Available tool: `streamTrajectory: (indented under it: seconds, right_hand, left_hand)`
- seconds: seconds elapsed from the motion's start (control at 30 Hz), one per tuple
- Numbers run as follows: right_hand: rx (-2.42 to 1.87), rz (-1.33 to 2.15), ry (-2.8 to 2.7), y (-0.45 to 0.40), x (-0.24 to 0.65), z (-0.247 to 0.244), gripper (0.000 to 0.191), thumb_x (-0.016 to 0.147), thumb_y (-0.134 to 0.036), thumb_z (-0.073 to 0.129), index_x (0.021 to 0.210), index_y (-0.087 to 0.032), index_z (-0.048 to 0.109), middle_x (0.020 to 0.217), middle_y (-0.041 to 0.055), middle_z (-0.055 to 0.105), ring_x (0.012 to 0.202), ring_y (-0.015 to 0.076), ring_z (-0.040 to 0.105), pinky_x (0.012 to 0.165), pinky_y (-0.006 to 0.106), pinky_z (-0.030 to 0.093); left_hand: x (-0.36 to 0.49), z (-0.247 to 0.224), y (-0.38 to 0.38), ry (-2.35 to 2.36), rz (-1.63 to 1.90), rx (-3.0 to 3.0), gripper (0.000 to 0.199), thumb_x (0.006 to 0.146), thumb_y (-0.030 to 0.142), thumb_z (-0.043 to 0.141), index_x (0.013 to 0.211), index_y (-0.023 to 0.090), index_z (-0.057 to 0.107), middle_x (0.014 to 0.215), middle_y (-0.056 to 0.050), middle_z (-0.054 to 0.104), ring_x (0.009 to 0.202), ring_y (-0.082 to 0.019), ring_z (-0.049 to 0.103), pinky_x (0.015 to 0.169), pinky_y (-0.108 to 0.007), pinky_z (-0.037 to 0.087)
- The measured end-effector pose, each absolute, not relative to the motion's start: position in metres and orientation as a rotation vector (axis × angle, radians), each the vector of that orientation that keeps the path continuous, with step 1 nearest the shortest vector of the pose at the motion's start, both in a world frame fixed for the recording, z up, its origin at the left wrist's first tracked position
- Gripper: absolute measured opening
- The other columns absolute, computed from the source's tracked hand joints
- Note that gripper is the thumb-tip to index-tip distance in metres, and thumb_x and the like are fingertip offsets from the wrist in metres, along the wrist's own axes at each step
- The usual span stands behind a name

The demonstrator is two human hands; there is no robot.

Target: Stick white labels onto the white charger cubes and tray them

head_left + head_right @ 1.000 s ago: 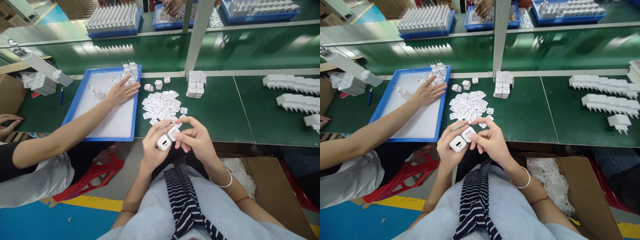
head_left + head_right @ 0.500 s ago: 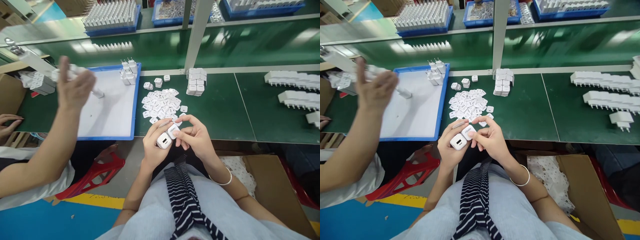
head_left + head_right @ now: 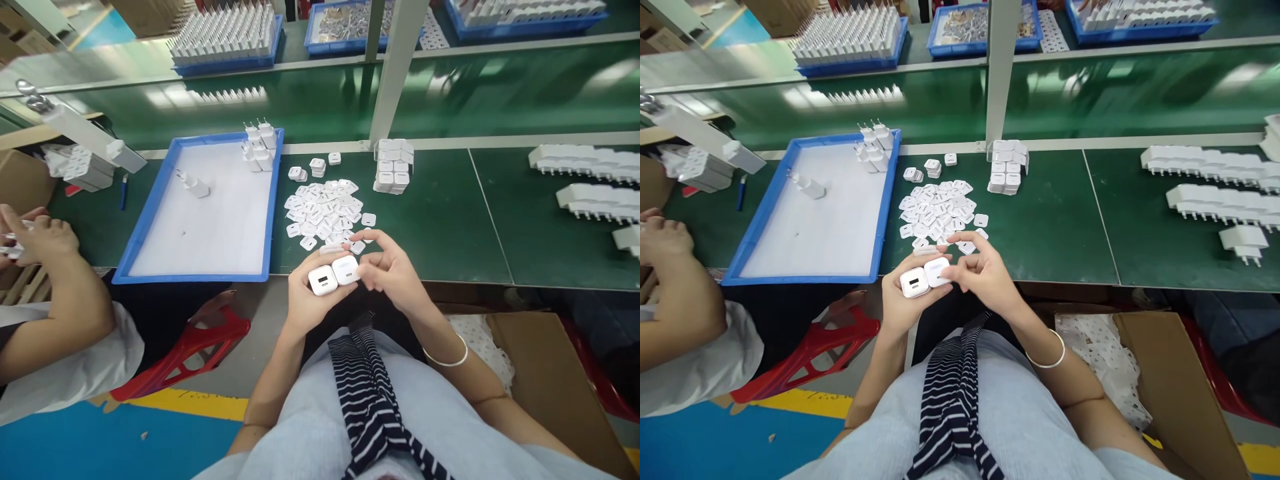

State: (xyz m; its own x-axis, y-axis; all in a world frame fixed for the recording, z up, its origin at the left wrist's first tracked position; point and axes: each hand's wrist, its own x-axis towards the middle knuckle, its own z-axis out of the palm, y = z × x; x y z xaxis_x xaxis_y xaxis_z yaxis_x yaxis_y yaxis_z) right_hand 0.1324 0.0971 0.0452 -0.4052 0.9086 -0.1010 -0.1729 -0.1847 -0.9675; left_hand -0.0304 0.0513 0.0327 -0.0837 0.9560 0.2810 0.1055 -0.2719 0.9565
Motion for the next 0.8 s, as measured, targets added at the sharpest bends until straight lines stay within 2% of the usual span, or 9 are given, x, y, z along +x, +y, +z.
streamTrajectory:
  seconds: [0.07,0.2,0.33,0.5,0.7,0.8]
  right_hand:
    - [-0.896,1.660,-1.319,0.107,0.138,0.046,0.040,0.083,-0.050,0.077,0.106,-0.020,0.064,0.052,-0.0084,0.050,0.047,0.0086,0.040,0.047,0.022,0.032]
    - [-0.904,1.695,-1.560,0.125,0.141,0.048,0.030,0.077,-0.043,0.084,0.090,-0.019,0.070,0.061,-0.0040,0.058,0.056,0.0108,0.049,0.053,0.024,0.038]
    - [-0.859,1.598,-1.760,0.131,0.138,0.045,0.019,0.087,-0.037,0.075,0.081,-0.019,0.074,0.077,0.0028,0.071,0.068,0.0156,0.061,0.062,0.028,0.045]
    - [-0.925,1.283,-1.846,0.124,0.139,0.042,0.017,0.093,-0.031,0.069,0.082,-0.020,0.077,0.084,0.0041,0.076,0.074,0.0176,0.065,0.062,0.029,0.044]
    - [-0.916,1.217,-1.950,0.120,0.140,0.045,0.014,0.094,-0.031,0.067,0.091,-0.021,0.077,0.091,0.0044,0.076,0.078,0.0176,0.066,0.061,0.027,0.044]
    - [-0.901,1.120,-1.948,0.122,0.141,0.044,0.012,0.092,-0.029,0.070,0.085,-0.022,0.077,0.089,0.0046,0.075,0.079,0.0187,0.066,0.060,0.028,0.046]
  left_hand:
    - [-0.034,0.033,0.050,1.138,1.350,1.426,0.040,0.069,0.018,0.089,0.107,0.022,0.077,0.116,-0.011,0.076,0.109,-0.026,0.073,0.097,-0.041,0.060]
    - [-0.038,0.034,0.044,1.116,1.218,1.433,0.041,0.065,0.017,0.091,0.104,0.022,0.078,0.107,-0.009,0.078,0.098,-0.024,0.075,0.089,-0.038,0.061]
    - [-0.039,0.033,0.039,1.136,1.120,1.431,0.042,0.064,0.018,0.091,0.104,0.022,0.079,0.111,-0.010,0.076,0.101,-0.025,0.074,0.087,-0.037,0.061]
    - [-0.039,0.033,0.037,1.172,1.107,1.357,0.043,0.064,0.020,0.091,0.105,0.022,0.079,0.112,-0.010,0.076,0.098,-0.024,0.074,0.086,-0.035,0.060]
    - [-0.035,0.031,0.040,1.237,1.192,1.363,0.037,0.065,0.017,0.090,0.100,0.020,0.078,0.105,-0.008,0.076,0.093,-0.021,0.074,0.082,-0.032,0.060]
    - [-0.033,0.030,0.042,1.250,1.187,1.413,0.038,0.066,0.016,0.089,0.102,0.021,0.078,0.107,-0.008,0.076,0.094,-0.022,0.074,0.083,-0.032,0.060]
